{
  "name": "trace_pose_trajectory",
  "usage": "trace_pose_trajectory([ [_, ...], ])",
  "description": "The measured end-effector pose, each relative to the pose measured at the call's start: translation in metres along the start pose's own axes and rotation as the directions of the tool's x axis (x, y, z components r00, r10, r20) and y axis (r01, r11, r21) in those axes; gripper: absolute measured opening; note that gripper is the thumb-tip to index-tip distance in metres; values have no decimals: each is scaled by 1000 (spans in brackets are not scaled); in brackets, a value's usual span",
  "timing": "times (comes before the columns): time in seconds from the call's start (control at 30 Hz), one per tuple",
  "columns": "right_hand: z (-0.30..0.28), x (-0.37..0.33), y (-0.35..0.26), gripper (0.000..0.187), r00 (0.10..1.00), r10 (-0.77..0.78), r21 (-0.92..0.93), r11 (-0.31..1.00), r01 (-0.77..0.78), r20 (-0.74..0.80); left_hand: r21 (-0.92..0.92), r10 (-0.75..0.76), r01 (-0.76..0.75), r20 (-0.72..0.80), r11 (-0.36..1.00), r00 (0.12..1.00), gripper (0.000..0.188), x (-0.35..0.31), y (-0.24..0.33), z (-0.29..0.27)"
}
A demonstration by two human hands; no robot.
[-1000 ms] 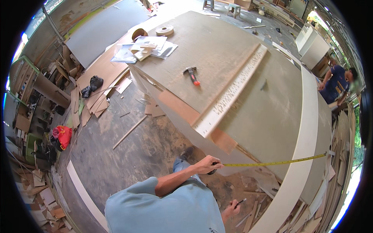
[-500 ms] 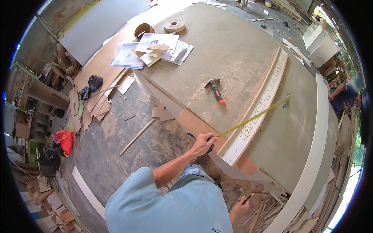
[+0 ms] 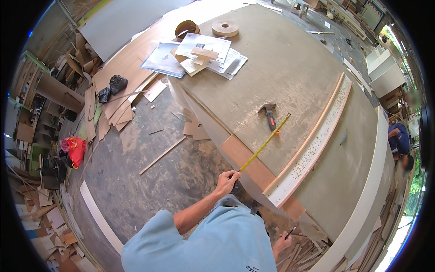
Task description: The person measures a long piece of wood using a tape measure and marks it with a pencil, then moves a smaller wooden strip and uses a hammer to tap it.
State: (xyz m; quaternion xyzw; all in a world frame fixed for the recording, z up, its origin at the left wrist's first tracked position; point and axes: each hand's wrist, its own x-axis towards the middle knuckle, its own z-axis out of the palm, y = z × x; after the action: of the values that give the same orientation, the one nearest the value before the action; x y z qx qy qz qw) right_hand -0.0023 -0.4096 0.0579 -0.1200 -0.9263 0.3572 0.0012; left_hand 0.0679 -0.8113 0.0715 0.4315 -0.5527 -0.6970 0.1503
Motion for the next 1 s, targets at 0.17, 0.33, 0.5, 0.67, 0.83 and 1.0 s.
trace_pose_trajectory([
  [0.17, 16, 11, 14, 29, 998, -1, -44, 999, 3, 57, -20, 23, -24, -77, 999, 997, 32, 12, 7, -10],
  [0.33, 18, 9, 42, 30, 994, 3, -105, 994, 9, 111, 32, 69, -65, -156, 997, 985, 33, 34, 9, -8],
  [0.5, 7, -3, 58, 28, 959, 222, -251, 952, -175, 176, 44, 4, 1, -125, 999, 992, 33, 45, 15, -1],
  [0.67, 1, -17, 62, 29, 919, 238, -210, 961, -178, 314, 66, 18, -13, -71, 998, 997, 34, 44, 7, 7],
  [0.83, 8, -25, 88, 32, 934, 115, -122, 990, -78, 338, 46, 22, -19, -74, 999, 997, 34, 41, 4, 14],
  [1.0, 15, -20, 97, 34, 925, 133, -236, 970, -49, 355, -9, -14, 14, -40, 1000, 999, 35, 49, -2, 12],
])
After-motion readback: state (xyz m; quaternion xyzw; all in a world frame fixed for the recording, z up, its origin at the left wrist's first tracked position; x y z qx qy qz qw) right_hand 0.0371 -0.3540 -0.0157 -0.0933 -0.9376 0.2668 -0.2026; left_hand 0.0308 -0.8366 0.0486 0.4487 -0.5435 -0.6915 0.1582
